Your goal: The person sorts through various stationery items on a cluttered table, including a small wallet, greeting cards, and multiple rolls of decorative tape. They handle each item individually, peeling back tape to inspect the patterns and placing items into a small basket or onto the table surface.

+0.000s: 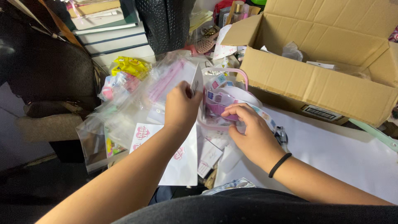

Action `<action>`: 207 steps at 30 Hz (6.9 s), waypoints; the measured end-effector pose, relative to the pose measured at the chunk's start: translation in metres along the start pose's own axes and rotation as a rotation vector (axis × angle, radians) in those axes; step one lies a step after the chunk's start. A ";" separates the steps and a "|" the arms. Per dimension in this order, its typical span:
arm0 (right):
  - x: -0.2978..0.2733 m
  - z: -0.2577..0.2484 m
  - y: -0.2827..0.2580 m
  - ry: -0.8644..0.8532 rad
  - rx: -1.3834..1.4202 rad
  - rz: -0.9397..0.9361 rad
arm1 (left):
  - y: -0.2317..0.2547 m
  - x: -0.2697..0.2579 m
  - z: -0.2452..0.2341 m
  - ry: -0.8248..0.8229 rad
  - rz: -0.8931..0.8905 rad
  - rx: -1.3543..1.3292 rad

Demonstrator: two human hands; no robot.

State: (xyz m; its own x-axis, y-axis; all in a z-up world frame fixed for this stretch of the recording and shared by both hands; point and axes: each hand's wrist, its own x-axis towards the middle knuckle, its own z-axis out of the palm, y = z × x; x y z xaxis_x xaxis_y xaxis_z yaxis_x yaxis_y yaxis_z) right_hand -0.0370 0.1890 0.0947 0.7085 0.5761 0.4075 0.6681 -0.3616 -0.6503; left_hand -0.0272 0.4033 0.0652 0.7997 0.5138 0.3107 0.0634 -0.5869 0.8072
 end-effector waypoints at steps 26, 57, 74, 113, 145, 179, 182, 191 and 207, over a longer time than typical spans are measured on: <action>0.090 0.081 0.041 -0.061 -0.139 0.400 | -0.145 -0.015 -0.090 -0.128 -0.452 -0.281; 0.030 0.083 -0.050 -0.168 0.125 0.339 | -0.082 -0.058 -0.106 -0.047 -0.208 -0.268; -0.031 0.087 0.015 -0.331 -0.374 0.428 | -0.101 -0.078 -0.098 -0.093 -0.394 -0.250; -0.053 0.039 0.013 -0.573 0.250 0.420 | -0.040 -0.160 -0.038 -0.428 0.438 0.515; -0.062 -0.009 0.053 -0.296 1.110 1.214 | -0.010 -0.147 -0.048 -0.306 -0.259 -0.512; -0.012 0.097 -0.010 -0.417 0.753 1.007 | -0.129 -0.057 -0.092 -0.295 0.156 0.288; -0.019 0.099 -0.004 -0.408 0.711 0.967 | -0.114 -0.047 -0.090 -0.461 0.227 0.359; -0.019 0.104 -0.006 -0.366 0.664 0.966 | -0.118 -0.033 -0.093 -0.436 0.040 0.197; 0.036 0.164 0.011 -0.513 0.501 0.640 | -0.126 -0.056 -0.098 -0.028 -0.384 -0.307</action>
